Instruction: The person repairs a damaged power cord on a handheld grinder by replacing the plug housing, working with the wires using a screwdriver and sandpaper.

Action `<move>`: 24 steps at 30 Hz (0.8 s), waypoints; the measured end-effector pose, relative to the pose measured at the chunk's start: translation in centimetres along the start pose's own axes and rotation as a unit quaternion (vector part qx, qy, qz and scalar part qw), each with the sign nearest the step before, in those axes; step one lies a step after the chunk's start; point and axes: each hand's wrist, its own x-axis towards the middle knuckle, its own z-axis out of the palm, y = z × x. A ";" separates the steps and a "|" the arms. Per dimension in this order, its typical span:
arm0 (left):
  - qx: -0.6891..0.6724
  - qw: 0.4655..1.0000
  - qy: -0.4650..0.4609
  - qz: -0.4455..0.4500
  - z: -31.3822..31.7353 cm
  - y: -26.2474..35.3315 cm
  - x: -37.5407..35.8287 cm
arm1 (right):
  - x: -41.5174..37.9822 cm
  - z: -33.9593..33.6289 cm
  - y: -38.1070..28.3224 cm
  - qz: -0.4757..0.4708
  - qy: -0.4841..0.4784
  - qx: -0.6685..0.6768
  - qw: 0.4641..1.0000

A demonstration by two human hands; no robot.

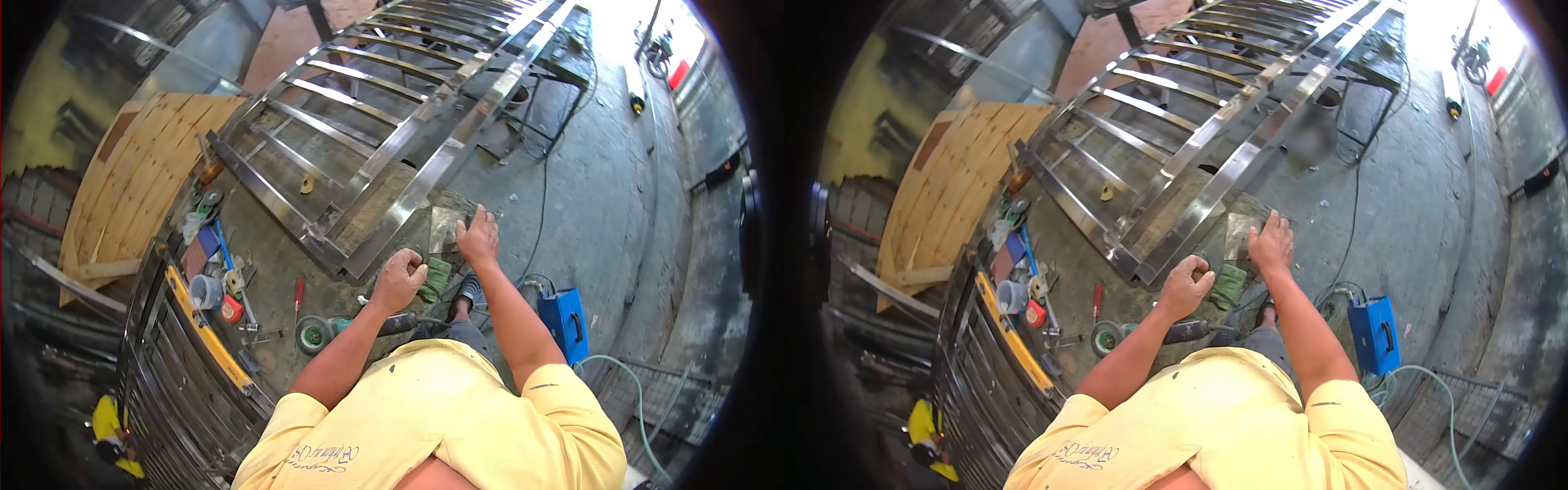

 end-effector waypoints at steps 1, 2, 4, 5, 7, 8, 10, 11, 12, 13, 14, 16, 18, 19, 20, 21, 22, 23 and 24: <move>0.010 1.000 0.017 0.006 -0.5 0.0 -0.2 | -1.0 -1.0 -1.2 -0.035 0.013 0.006 0.999; -0.014 1.000 0.015 -0.019 -0.8 -0.1 -0.3 | -2.1 -0.4 -1.0 -0.122 -0.012 0.086 0.989; -0.064 0.996 0.003 -0.066 -1.2 -0.1 -0.6 | -5.0 -1.9 -2.8 -0.055 -0.308 0.317 0.895; -0.098 0.992 -0.001 -0.083 -1.4 0.2 -1.0 | -6.7 -2.0 -3.4 -0.014 -0.407 0.410 0.816; -0.165 0.980 -0.015 -0.114 -2.1 1.0 -1.7 | -8.5 -3.3 -4.5 -0.029 -0.386 0.361 0.848; -0.115 0.990 -0.010 -0.075 -2.3 0.1 -2.3 | -9.0 -4.3 -5.3 -0.011 -0.381 0.353 0.854; -0.129 0.989 0.050 -0.057 -3.1 0.6 -3.9 | -10.4 -6.8 -6.8 0.030 -0.377 0.337 0.862; -0.135 0.986 0.081 -0.051 -3.7 1.2 -4.9 | -11.1 -7.9 -7.2 0.011 -0.378 0.318 0.869; -0.098 0.989 0.111 -0.011 -4.6 2.2 -5.7 | -11.6 -8.9 -7.5 -0.008 -0.380 0.297 0.876; -0.022 0.990 0.101 0.092 -5.6 3.1 -6.1 | -12.1 -10.0 -8.0 -0.030 -0.383 0.277 0.881; 0.054 0.975 0.090 0.193 -6.7 3.9 -6.3 | -12.5 -11.1 -8.6 -0.056 -0.392 0.244 0.885; 0.168 0.926 0.053 0.333 -8.3 5.3 -7.5 | -13.3 -13.8 -10.0 -0.070 -0.430 0.234 0.869; 0.222 0.905 0.015 0.362 -10.3 7.0 -9.0 | -14.1 -15.2 -10.5 -0.086 -0.460 0.248 0.848; 0.249 0.892 -0.003 0.377 -11.2 7.9 -9.5 | -14.2 -16.1 -10.8 -0.094 -0.483 0.242 0.836; 0.266 0.877 0.001 0.400 -11.7 8.8 -10.0 | -14.2 -17.3 -11.3 -0.102 -0.506 0.236 0.823; 0.281 0.865 -0.010 0.417 -12.4 9.8 -10.5 | -14.3 -18.4 -11.7 -0.109 -0.528 0.231 0.810; 0.295 0.851 -0.020 0.434 -13.2 10.8 -11.0 | -14.7 -19.2 -11.9 -0.108 -0.539 0.241 0.800; 0.310 0.835 -0.031 0.453 -13.8 11.6 -11.3 | -15.1 -19.9 -12.4 -0.125 -0.542 0.247 0.793; 0.315 0.821 0.002 0.476 -14.0 12.1 -11.4 | -15.5 -20.6 -12.8 -0.141 -0.544 0.254 0.787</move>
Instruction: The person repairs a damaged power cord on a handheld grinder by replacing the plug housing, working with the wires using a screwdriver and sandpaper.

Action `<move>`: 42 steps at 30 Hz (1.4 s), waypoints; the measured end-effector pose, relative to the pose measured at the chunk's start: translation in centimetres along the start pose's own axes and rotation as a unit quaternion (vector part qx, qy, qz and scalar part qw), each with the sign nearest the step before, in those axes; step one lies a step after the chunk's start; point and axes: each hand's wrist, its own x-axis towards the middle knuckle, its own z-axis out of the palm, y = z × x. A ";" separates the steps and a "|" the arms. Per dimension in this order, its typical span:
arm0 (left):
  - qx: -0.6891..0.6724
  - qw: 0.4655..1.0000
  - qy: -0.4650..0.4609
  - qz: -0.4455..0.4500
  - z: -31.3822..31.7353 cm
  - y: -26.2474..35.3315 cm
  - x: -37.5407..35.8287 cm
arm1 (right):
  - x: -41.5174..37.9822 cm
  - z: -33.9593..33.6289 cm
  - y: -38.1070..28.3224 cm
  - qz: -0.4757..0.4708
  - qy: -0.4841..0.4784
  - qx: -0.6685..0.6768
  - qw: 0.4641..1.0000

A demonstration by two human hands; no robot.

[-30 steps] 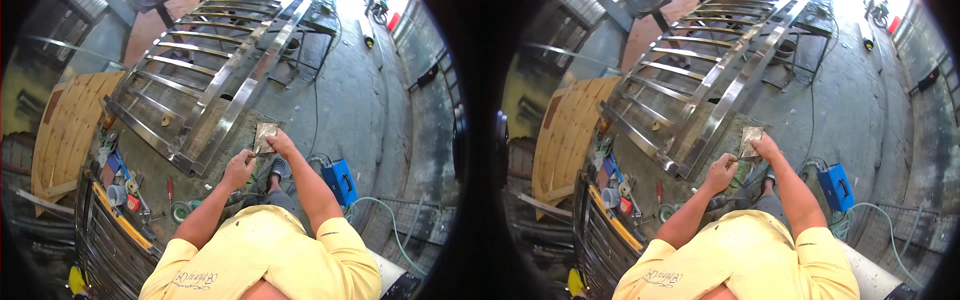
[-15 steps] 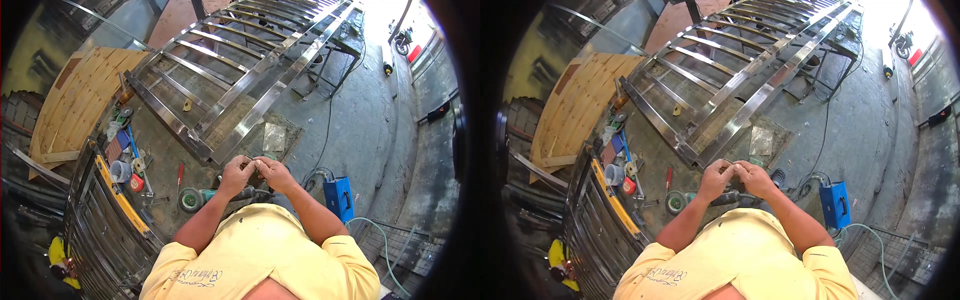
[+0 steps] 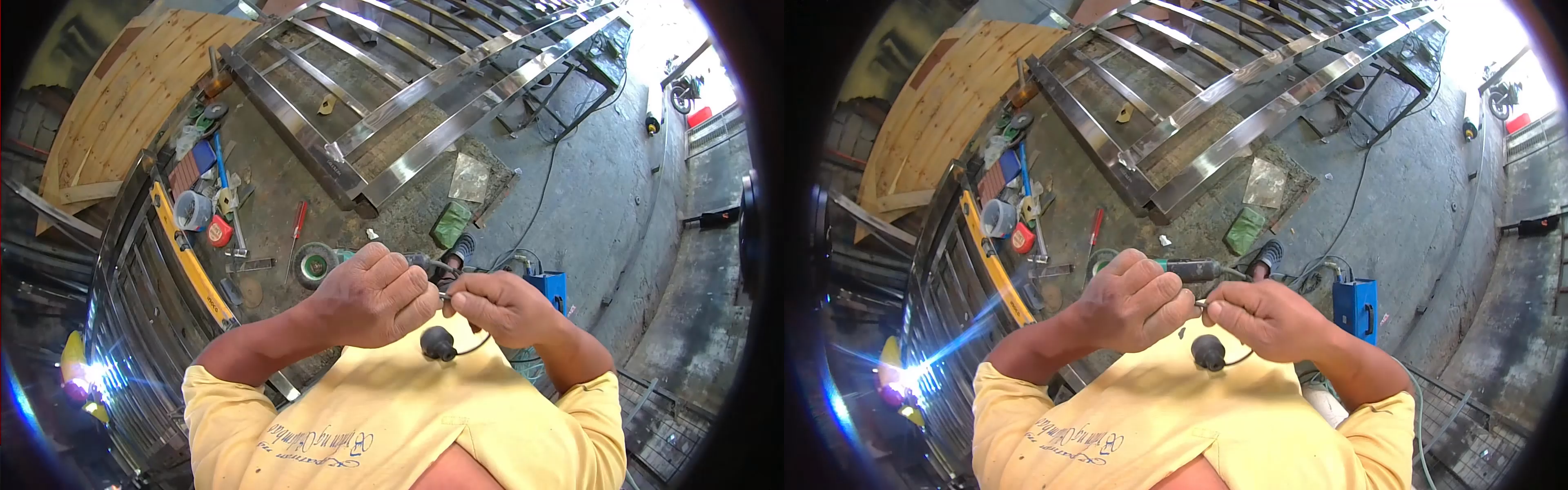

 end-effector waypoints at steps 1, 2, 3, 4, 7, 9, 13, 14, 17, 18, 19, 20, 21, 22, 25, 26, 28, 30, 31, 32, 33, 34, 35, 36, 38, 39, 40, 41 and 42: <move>-0.006 1.000 -0.016 0.000 -0.9 0.3 0.2 | -0.5 0.2 -0.8 -0.017 -0.007 -0.002 1.000; -0.013 0.999 -0.032 0.000 -1.9 0.7 0.3 | -0.8 0.2 -1.6 -0.032 -0.025 -0.027 0.999; -0.021 0.999 -0.047 0.000 -2.4 1.1 0.2 | -1.1 0.4 -2.0 -0.038 -0.031 -0.016 0.999; -0.014 0.999 -0.032 0.009 -2.5 1.6 -0.1 | -1.4 0.8 -2.4 -0.044 -0.036 -0.004 0.998; -0.002 1.000 0.015 0.007 -2.8 2.2 -0.5 | -2.1 1.3 -3.0 -0.029 -0.060 0.026 0.997; 0.001 0.999 0.028 0.036 -3.0 2.2 -1.0 | -2.4 1.7 -2.9 -0.002 -0.086 0.036 0.996; -0.058 0.995 -0.031 0.072 -4.5 2.4 -1.9 | -2.4 2.6 -3.0 -0.059 -0.118 -0.004 0.991; -0.085 0.992 -0.062 0.075 -5.1 2.7 -2.1 | -2.5 3.2 -3.1 -0.099 -0.096 -0.034 0.990; -0.199 0.970 -0.135 0.037 -5.7 3.5 -2.4 | -2.5 3.1 -3.1 -0.200 -0.111 -0.216 0.949; -0.286 0.950 -0.125 -0.010 -5.1 3.9 -2.9 | -2.5 3.4 -2.8 -0.236 -0.094 -0.242 0.937; -0.368 0.921 -0.113 -0.056 -4.1 4.2 -3.6 | -2.4 3.5 -3.0 -0.250 -0.099 -0.291 0.918; -0.446 0.884 -0.099 -0.101 -3.6 4.5 -4.1 | -2.2 3.3 -3.5 -0.266 -0.102 -0.339 0.897; -0.489 0.851 -0.126 -0.145 -3.6 4.8 -4.5 | -2.0 3.2 -3.7 -0.280 -0.104 -0.387 0.872; -0.530 0.814 -0.152 -0.185 -3.7 5.2 -4.9 | -2.2 3.2 -3.4 -0.314 -0.090 -0.436 0.839; -0.638 0.694 -0.187 -0.276 -4.3 5.4 -5.0 | -2.2 3.4 -3.9 -0.367 -0.045 -0.507 0.779; -0.668 0.652 -0.192 -0.302 -4.6 5.4 -5.0 | -1.8 3.4 -3.7 -0.399 -0.028 -0.509 0.762; -0.678 0.625 -0.200 -0.332 -4.7 5.4 -5.3 | -1.8 3.4 -3.8 -0.392 -0.029 -0.529 0.752; -0.680 0.604 -0.187 -0.371 -4.6 5.7 -5.5 | -1.3 3.4 -3.5 -0.365 -0.037 -0.497 0.786; -0.677 0.598 -0.172 -0.394 -4.3 5.9 -5.6 | -0.7 3.4 -2.9 -0.339 -0.042 -0.454 0.823; -0.673 0.592 -0.157 -0.416 -4.1 5.9 -5.7 | -0.3 3.3 -2.5 -0.312 -0.046 -0.411 0.856; -0.598 0.702 -0.105 -0.372 -3.6 5.7 -5.9 | -0.1 3.3 -2.2 -0.285 -0.042 -0.360 0.887; -0.511 0.796 -0.051 -0.320 -3.0 5.6 -6.3 | 0.0 3.2 -2.0 -0.257 -0.038 -0.308 0.915; -0.413 0.872 0.005 -0.262 -2.7 5.5 -6.5 | 0.0 3.1 -1.9 -0.227 -0.035 -0.253 0.940; -0.344 0.910 0.018 -0.230 -2.7 5.3 -6.4 | 0.1 2.7 -2.2 -0.202 -0.059 -0.215 0.954; -0.200 0.966 0.045 -0.160 -2.7 4.7 -6.2 | 0.2 2.5 -2.6 -0.160 -0.088 -0.156 0.971; -0.168 0.976 0.047 -0.130 -2.8 4.4 -6.1 | 0.2 2.5 -2.7 -0.140 -0.102 -0.128 0.977; -0.135 0.985 0.049 -0.099 -3.0 4.0 -5.9 | 0.3 2.5 -2.8 -0.117 -0.116 -0.107 0.981; -0.102 0.991 0.051 -0.068 -3.3 3.7 -5.7 | 0.3 2.7 -3.0 -0.094 -0.131 -0.086 0.983; -0.083 0.995 0.047 -0.033 -3.6 3.3 -5.3 | 0.3 2.7 -3.0 -0.070 -0.145 -0.063 0.985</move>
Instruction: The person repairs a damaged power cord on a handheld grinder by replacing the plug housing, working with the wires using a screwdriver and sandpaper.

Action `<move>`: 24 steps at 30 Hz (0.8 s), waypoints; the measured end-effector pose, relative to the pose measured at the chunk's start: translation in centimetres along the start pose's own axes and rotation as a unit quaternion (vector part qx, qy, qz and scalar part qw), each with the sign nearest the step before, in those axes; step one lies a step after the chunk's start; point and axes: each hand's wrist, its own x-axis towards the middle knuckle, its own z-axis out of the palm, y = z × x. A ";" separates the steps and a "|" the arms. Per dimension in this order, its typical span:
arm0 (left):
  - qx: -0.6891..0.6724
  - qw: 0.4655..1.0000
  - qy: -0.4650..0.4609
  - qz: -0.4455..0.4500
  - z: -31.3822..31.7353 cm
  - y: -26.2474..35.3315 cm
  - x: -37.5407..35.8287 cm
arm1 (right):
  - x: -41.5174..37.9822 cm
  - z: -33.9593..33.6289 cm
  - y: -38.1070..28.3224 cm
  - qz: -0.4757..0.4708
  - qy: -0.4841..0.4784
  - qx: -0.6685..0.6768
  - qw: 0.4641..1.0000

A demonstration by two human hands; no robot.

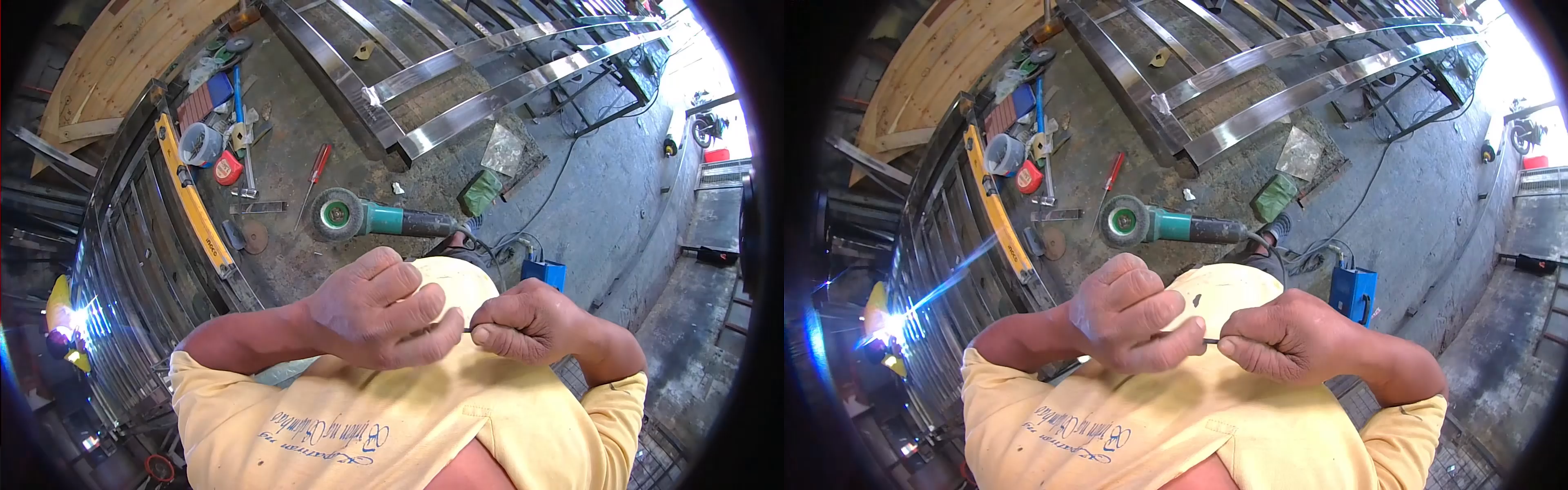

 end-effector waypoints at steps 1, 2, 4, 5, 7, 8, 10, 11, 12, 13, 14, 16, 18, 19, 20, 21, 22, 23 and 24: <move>0.017 0.999 -0.006 0.035 -0.3 -0.3 0.5 | 0.0 -0.1 0.0 0.013 -0.021 0.010 1.000; 0.033 0.997 -0.013 0.070 -0.4 -0.4 0.8 | -0.1 -0.2 0.1 0.026 -0.042 0.020 0.999; -0.009 0.996 -0.032 0.085 -0.4 -0.3 0.8 | -0.3 0.1 0.3 0.015 -0.050 0.012 0.999; -0.031 0.994 -0.043 0.093 -0.4 -0.2 0.8 | -0.5 0.6 0.3 -0.010 -0.036 -0.006 0.999; -0.107 0.990 -0.077 0.049 -0.6 0.3 0.6 | -0.9 1.2 0.2 -0.055 -0.010 -0.075 0.996; -0.145 0.985 -0.095 0.026 -0.6 0.7 0.4 | -1.1 1.4 -0.1 -0.076 0.002 -0.124 0.989; -0.250 0.962 -0.091 -0.067 0.4 1.5 -0.6 | -1.3 1.7 -0.1 -0.124 0.022 -0.227 0.966; -0.300 0.943 -0.088 -0.114 0.8 1.9 -1.0 | -1.2 1.7 0.1 -0.150 0.029 -0.279 0.948; -0.360 0.911 -0.105 -0.169 0.8 2.5 -1.1 | -1.3 1.7 0.2 -0.176 0.036 -0.331 0.926; -0.417 0.873 -0.121 -0.223 0.7 3.0 -1.3 | -1.4 1.7 0.0 -0.193 0.043 -0.373 0.906; -0.470 0.827 -0.137 -0.276 0.5 3.2 -1.3 | -1.5 1.6 -0.4 -0.211 0.051 -0.415 0.884; -0.531 0.754 -0.183 -0.341 -0.4 3.2 -0.8 | -1.7 1.6 -0.6 -0.232 0.076 -0.483 0.841; -0.550 0.712 -0.190 -0.394 -1.7 3.1 -0.9 | -2.4 1.3 -0.3 -0.242 0.110 -0.538 0.800; -0.540 0.712 -0.175 -0.412 -2.5 2.8 -1.4 | -2.7 -0.1 0.2 -0.155 0.101 -0.548 0.816; -0.532 0.711 -0.161 -0.431 -2.7 2.6 -1.6 | -2.6 -0.8 1.4 -0.135 0.128 -0.492 0.851; -0.488 0.748 -0.145 -0.426 -2.1 2.8 -1.8 | -2.5 -0.9 1.9 -0.110 0.155 -0.432 0.882; -0.438 0.787 -0.124 -0.417 -1.0 2.7 -2.0 | -2.5 -0.8 1.4 -0.124 0.132 -0.402 0.897; -0.383 0.822 -0.104 -0.408 -0.2 2.6 -2.3 | -1.9 -0.3 0.3 -0.141 0.111 -0.371 0.911; -0.356 0.837 -0.104 -0.402 0.4 2.4 -2.5 | -1.4 0.1 0.4 -0.148 0.111 -0.320 0.929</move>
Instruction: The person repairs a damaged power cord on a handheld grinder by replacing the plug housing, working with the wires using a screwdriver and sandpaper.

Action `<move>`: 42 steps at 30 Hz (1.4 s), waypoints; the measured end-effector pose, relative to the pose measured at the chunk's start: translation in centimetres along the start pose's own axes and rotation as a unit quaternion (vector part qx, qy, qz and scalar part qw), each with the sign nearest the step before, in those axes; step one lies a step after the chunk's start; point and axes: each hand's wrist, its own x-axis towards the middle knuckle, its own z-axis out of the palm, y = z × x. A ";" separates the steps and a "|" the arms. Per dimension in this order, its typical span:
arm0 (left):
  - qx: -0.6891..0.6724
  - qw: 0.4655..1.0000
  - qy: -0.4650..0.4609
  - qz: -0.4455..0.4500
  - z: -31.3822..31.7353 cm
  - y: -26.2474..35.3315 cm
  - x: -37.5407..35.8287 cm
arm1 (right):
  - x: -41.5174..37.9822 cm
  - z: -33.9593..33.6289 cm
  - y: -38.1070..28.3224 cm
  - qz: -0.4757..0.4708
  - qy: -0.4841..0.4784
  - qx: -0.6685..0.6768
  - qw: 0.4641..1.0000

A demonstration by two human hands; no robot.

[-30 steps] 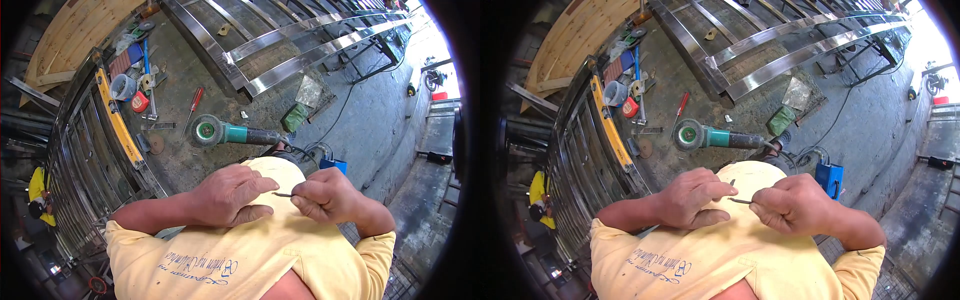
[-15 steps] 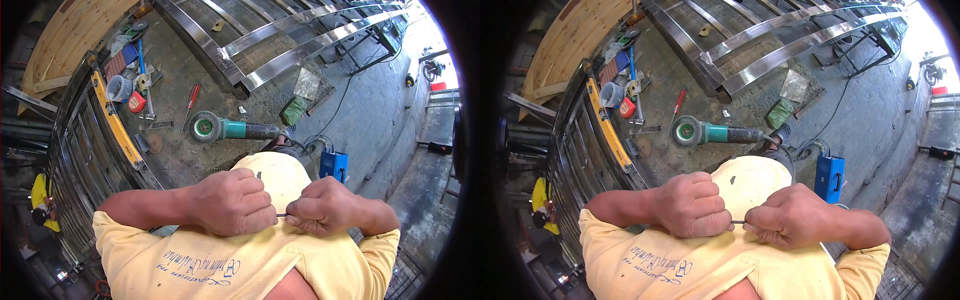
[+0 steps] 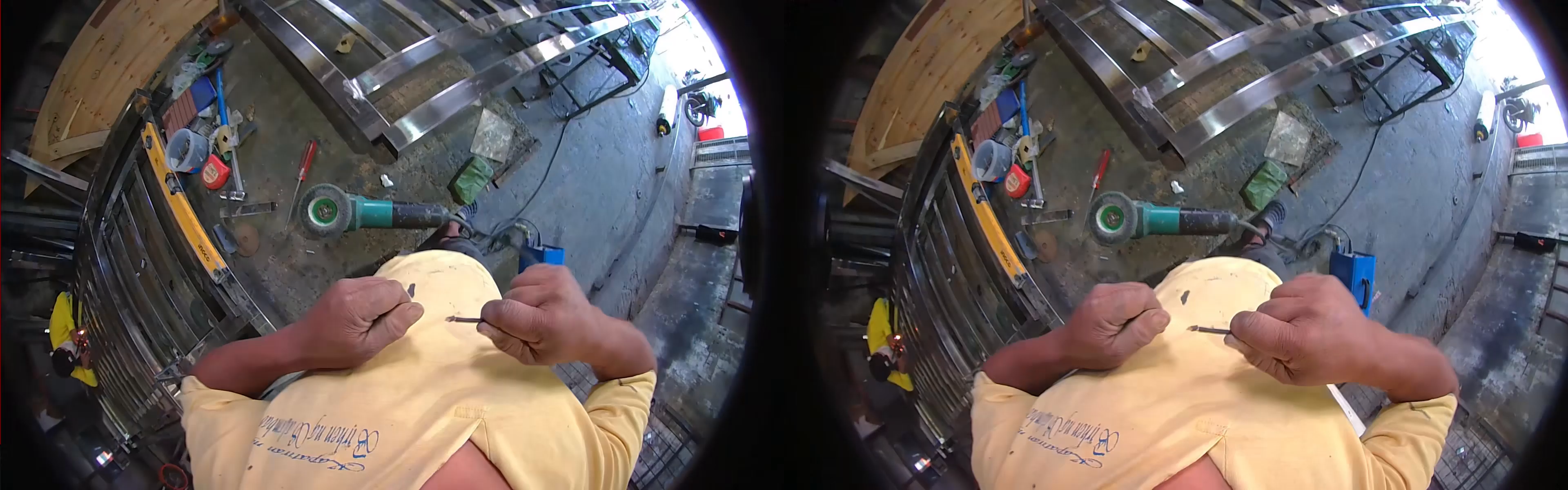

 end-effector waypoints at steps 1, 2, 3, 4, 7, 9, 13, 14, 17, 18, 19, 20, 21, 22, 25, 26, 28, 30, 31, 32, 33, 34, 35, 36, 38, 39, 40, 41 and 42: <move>-0.001 0.999 0.034 0.028 0.2 0.0 0.4 | 0.1 0.4 0.3 0.012 0.013 0.031 0.999; -0.005 0.996 0.067 0.056 0.6 0.2 0.8 | 0.1 1.0 0.8 0.026 0.024 0.061 0.997; -0.010 0.991 0.099 0.086 0.9 0.3 1.1 | 0.0 1.3 1.0 0.041 0.035 0.091 0.994; -0.003 0.989 0.106 0.107 1.2 0.2 1.3 | -0.1 1.3 1.0 0.064 0.019 0.114 0.991; 0.027 0.967 0.177 0.183 2.1 0.5 2.2 | -0.2 2.2 1.1 0.111 0.018 0.166 0.980; 0.093 0.952 0.188 0.223 2.2 0.2 2.5 | -0.1 2.2 1.1 0.115 0.011 0.172 0.978; 0.113 0.940 0.190 0.261 2.4 -0.7 2.7 | 0.1 2.5 0.7 0.129 0.005 0.182 0.975; 0.094 0.944 0.188 0.254 2.5 -0.9 2.8 | 0.2 2.5 0.6 0.127 0.003 0.181 0.975; 0.038 0.956 0.181 0.228 2.5 -0.7 2.5 | 0.4 2.7 0.5 0.124 0.015 0.181 0.975; 0.019 0.960 0.178 0.217 2.4 -0.4 2.3 | 0.4 2.6 0.4 0.098 0.020 0.175 0.980; 0.001 0.963 0.175 0.206 2.3 -0.1 2.2 | 0.5 2.3 0.5 0.071 0.026 0.167 0.983; -0.009 0.962 0.169 0.214 2.0 0.0 2.1 | 0.6 2.1 0.5 0.043 0.031 0.161 0.985; -0.003 0.956 0.178 0.234 1.9 0.0 2.0 | 0.7 1.6 0.0 0.008 0.029 0.145 0.989; 0.003 0.950 0.187 0.252 1.8 0.0 2.1 | 0.8 0.5 -0.8 -0.027 0.026 0.131 0.991; 0.030 0.948 0.190 0.256 1.7 -0.4 2.0 | 0.9 -2.7 -2.3 -0.173 0.022 0.111 0.978; 0.036 0.952 0.185 0.242 1.7 -0.5 1.8 | 1.4 -4.0 -3.1 -0.211 0.016 0.106 0.972; 0.042 0.957 0.177 0.224 2.0 -0.5 1.6 | 2.7 -5.0 -4.3 -0.273 0.043 0.131 0.952; 0.055 0.961 0.162 0.219 2.4 -0.8 1.3 | 2.9 -5.8 -5.3 -0.283 0.057 0.111 0.951; 0.058 0.962 0.156 0.214 2.6 -1.0 1.2 | 3.3 -5.7 -5.9 -0.287 0.092 0.098 0.949; 0.059 0.964 0.153 0.209 2.7 -1.1 1.0 | 3.3 -5.7 -6.0 -0.286 0.091 0.103 0.948; 0.060 0.965 0.153 0.205 2.7 -1.2 0.9 | 3.4 -5.8 -6.1 -0.286 0.089 0.106 0.948; 0.060 0.966 0.153 0.200 2.7 -1.3 0.8 | 3.5 -5.8 -6.1 -0.286 0.084 0.110 0.948; 0.061 0.964 0.156 0.207 2.7 -1.4 0.8 | 3.5 -6.1 -5.8 -0.296 0.052 0.106 0.948; 0.064 0.962 0.159 0.215 2.6 -1.5 0.9 | 3.5 -6.7 -5.3 -0.307 0.019 0.099 0.946; 0.066 0.959 0.162 0.222 2.4 -1.6 0.9 | 3.5 -7.0 -5.0 -0.311 -0.017 0.109 0.944; 0.066 0.960 0.160 0.222 2.4 -1.6 0.9 | 3.6 -6.9 -5.0 -0.305 -0.019 0.126 0.944; 0.067 0.960 0.158 0.222 2.3 -1.6 0.9 | 3.7 -6.8 -5.0 -0.299 -0.021 0.143 0.943; 0.067 0.960 0.156 0.221 2.3 -1.6 0.9 | 3.7 -6.6 -5.1 -0.297 -0.005 0.140 0.945; 0.064 0.960 0.155 0.223 2.4 -1.7 0.9 | 3.6 -6.3 -5.2 -0.294 0.011 0.139 0.946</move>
